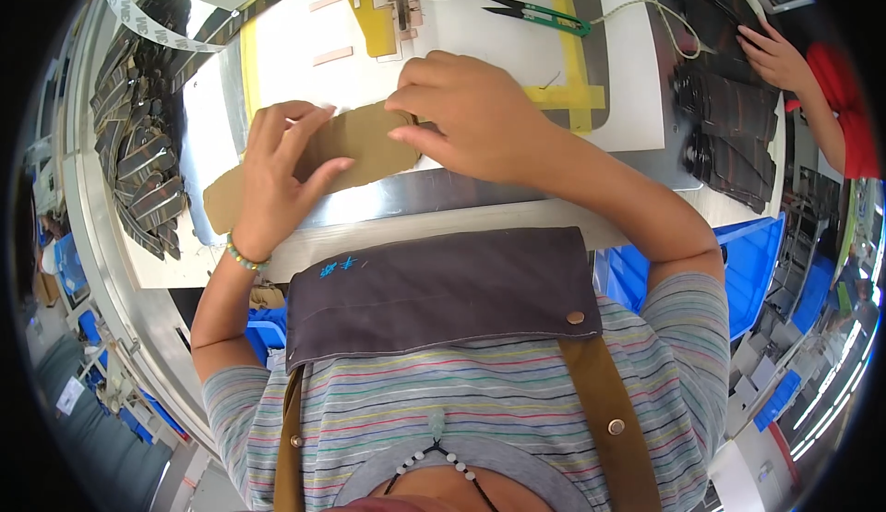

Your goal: Using an industrial sewing machine to assemble leather and fabric straps.

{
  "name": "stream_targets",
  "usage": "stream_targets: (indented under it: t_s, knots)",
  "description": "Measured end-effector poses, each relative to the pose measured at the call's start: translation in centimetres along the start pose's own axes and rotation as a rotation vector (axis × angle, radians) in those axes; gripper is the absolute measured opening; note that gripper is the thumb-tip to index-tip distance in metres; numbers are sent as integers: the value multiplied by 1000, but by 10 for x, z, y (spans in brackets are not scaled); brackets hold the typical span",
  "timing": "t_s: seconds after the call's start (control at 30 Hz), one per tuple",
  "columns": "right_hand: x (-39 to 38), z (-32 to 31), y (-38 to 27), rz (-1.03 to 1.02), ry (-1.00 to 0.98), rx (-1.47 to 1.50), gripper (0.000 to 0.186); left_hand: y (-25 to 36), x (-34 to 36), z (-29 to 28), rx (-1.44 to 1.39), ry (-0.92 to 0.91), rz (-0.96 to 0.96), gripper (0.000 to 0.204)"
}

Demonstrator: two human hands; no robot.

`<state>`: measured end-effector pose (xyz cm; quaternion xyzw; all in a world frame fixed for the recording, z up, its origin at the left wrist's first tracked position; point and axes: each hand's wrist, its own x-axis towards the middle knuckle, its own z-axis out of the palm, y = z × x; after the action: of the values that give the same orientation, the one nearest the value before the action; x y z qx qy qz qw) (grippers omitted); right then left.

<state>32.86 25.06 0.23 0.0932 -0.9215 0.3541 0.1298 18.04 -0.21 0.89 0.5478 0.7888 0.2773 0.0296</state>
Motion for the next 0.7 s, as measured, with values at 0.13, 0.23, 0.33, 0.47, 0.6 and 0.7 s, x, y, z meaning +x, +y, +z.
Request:
stream_targets:
  t_s: [0.13,0.23,0.33,0.47,0.6,0.7]
  knots:
    - [0,6,-3,133,-93,-25,26,-3,2,13,5,-2,101,54]
    - [-1,12,-5,125,-56,13,25,-5,1,14,-8,22,117,54]
    - [-3,15,-10,102,131,28,18,-5,1,14,-18,19,119,54]
    - [-5,15,-8,121,44,31,17,-5,0,14,-20,1,120,53]
    - [-10,21,0,97,26,90,14,-6,-6,14,-27,-50,54,54]
    - [-11,26,2,-107,152,-34,10,-4,-6,12,-20,-66,26,51]
